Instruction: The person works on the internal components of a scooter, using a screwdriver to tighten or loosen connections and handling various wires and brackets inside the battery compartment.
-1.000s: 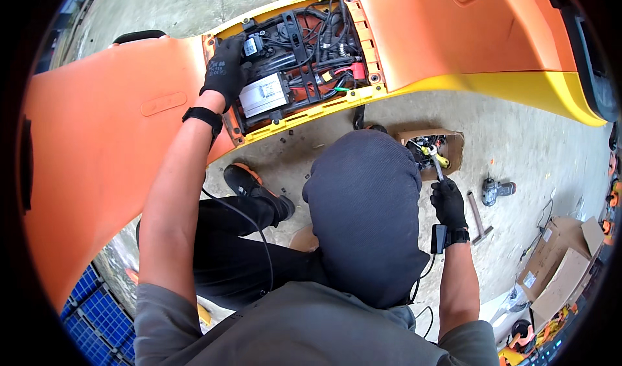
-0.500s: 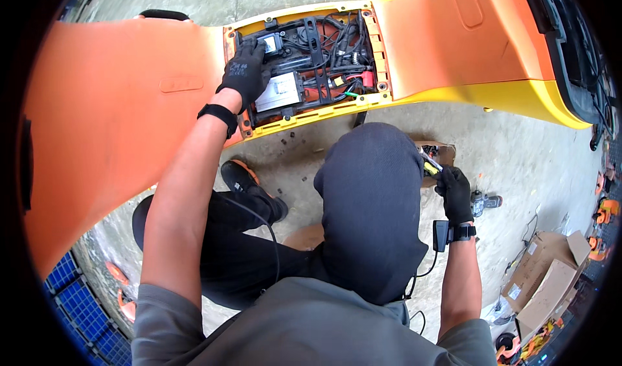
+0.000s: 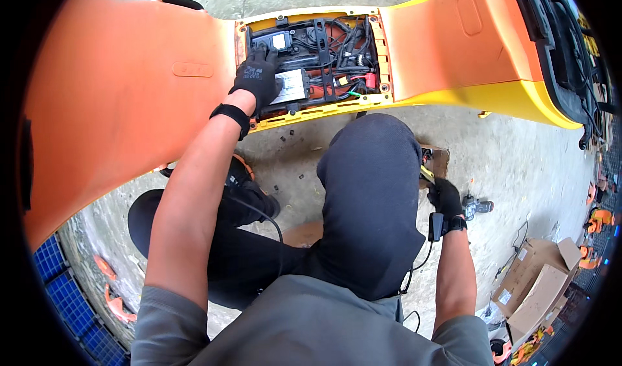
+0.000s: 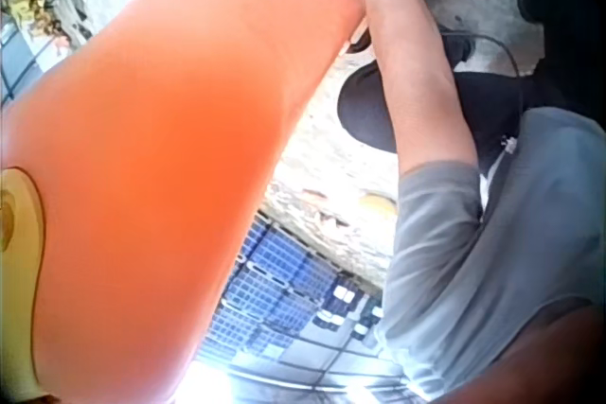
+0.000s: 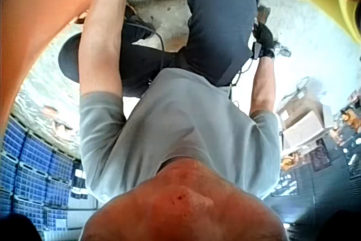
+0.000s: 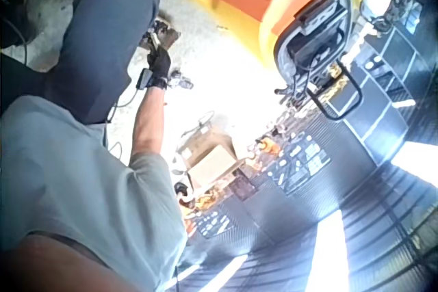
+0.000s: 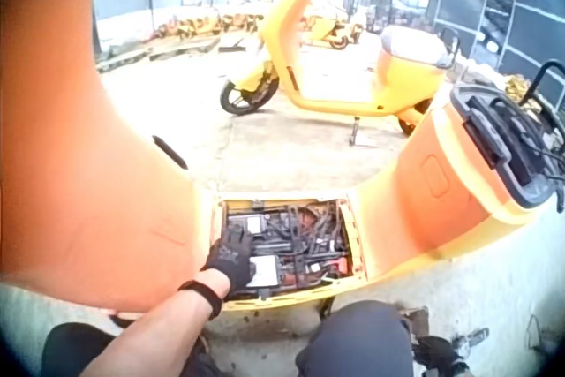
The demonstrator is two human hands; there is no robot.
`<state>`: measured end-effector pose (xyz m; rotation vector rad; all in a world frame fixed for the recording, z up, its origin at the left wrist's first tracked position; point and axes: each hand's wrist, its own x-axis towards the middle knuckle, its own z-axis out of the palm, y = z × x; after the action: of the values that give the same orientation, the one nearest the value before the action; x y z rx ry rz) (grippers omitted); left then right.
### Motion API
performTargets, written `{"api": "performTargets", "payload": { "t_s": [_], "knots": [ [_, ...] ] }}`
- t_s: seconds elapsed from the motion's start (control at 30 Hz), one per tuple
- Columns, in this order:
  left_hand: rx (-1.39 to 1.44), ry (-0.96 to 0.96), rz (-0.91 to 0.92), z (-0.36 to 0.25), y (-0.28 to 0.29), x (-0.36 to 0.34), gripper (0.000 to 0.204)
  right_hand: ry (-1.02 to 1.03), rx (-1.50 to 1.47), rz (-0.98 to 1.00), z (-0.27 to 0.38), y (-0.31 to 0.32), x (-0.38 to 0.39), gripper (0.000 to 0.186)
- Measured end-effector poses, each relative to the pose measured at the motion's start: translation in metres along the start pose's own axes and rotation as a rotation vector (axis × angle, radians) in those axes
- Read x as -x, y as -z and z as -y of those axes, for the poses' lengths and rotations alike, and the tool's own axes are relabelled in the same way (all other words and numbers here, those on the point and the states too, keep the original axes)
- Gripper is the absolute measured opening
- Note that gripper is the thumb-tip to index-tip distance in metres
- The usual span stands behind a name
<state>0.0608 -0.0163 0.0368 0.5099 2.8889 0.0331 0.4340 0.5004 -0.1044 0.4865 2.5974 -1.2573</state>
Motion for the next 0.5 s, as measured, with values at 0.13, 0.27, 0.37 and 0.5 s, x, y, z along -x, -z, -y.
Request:
{"api": "performTargets", "payload": {
  "t_s": [0.13,0.27,0.37,0.5],
  "knots": [
    [0.010,0.055,-0.079,-0.007,-0.009,0.012,0.083,-0.046,0.274,0.017,0.032,-0.009,0.015,0.018],
    [-0.044,0.077,-0.117,-0.019,-0.029,0.015,0.088,-0.009,0.624,-0.022,0.134,0.022,-0.012,0.019],
    [-0.010,0.083,-0.138,-0.023,-0.038,0.017,0.084,0.243,0.499,-0.174,0.312,0.040,-0.043,0.018],
    [0.006,0.099,-0.210,-0.016,-0.044,0.023,0.080,0.526,0.335,-0.008,0.491,0.028,-0.095,0.026]
  ]
}}
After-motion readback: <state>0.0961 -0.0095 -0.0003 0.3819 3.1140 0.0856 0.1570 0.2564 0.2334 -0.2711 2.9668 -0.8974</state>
